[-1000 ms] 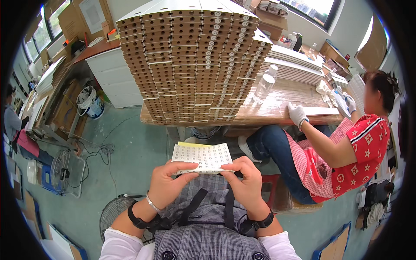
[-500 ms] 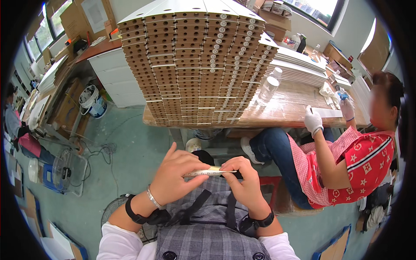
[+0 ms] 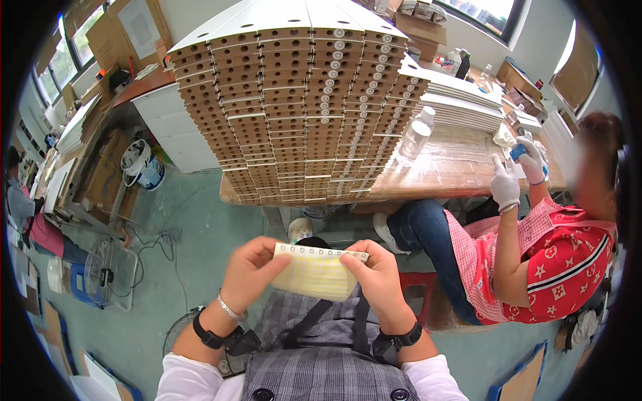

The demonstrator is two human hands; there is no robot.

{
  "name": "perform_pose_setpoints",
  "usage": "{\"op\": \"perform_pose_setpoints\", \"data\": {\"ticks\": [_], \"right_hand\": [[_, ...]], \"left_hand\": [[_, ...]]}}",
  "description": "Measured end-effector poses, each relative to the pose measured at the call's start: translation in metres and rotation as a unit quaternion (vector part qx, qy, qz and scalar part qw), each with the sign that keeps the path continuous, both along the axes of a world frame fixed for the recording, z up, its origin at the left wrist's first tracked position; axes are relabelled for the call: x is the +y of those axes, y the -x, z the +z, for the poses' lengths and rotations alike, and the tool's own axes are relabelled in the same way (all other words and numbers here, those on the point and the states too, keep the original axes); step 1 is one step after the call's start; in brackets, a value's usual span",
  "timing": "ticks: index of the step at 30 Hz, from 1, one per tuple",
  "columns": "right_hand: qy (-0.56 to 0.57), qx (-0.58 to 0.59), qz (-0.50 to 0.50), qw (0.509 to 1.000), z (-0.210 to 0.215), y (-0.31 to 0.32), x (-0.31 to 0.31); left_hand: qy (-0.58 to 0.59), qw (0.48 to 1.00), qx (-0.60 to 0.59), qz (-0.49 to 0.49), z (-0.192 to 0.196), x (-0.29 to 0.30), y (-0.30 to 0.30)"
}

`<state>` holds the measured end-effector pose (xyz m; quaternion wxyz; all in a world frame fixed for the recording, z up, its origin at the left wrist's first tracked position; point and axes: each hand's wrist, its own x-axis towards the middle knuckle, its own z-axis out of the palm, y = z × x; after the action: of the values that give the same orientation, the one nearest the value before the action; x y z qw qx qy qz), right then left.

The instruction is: Applying small white stickers/caps to pre-drilled holes on a stack of white wooden panels.

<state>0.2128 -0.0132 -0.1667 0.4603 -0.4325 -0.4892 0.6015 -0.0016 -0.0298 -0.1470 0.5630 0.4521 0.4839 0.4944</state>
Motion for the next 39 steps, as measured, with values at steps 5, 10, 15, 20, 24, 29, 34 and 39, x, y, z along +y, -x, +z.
{"op": "perform_pose_setpoints", "data": {"ticks": [5, 10, 15, 20, 24, 29, 34, 39], "right_hand": [[-0.074, -0.076, -0.041, 0.993, 0.004, 0.014, 0.015], [-0.393, -0.310, -0.141, 0.854, 0.019, 0.022, 0.036], [-0.489, -0.392, -0.126, 0.769, 0.026, 0.030, 0.050], [-0.539, -0.440, -0.156, 0.701, 0.027, 0.040, 0.062], [-0.546, -0.414, -0.176, 0.707, 0.030, 0.050, 0.073], [-0.353, -0.183, -0.203, 0.895, 0.041, 0.060, 0.100], [-0.322, -0.141, -0.257, 0.900, 0.053, 0.067, 0.121], [-0.317, -0.158, -0.277, 0.893, 0.056, 0.077, 0.122]], "left_hand": [[-0.006, 0.997, 0.081, -0.003, 0.002, 0.007, -0.007], [-0.037, 0.992, 0.116, 0.013, 0.001, 0.019, 0.000], [-0.047, 0.989, 0.137, 0.025, 0.003, 0.031, 0.008], [-0.051, 0.990, 0.129, 0.029, 0.006, 0.040, 0.011], [-0.035, 0.992, 0.106, 0.053, 0.009, 0.049, 0.015], [-0.054, 0.990, 0.098, 0.087, 0.010, 0.054, 0.021], [-0.054, 0.989, 0.111, 0.082, 0.008, 0.052, 0.024], [-0.057, 0.987, 0.119, 0.089, 0.007, 0.052, 0.033]]}}
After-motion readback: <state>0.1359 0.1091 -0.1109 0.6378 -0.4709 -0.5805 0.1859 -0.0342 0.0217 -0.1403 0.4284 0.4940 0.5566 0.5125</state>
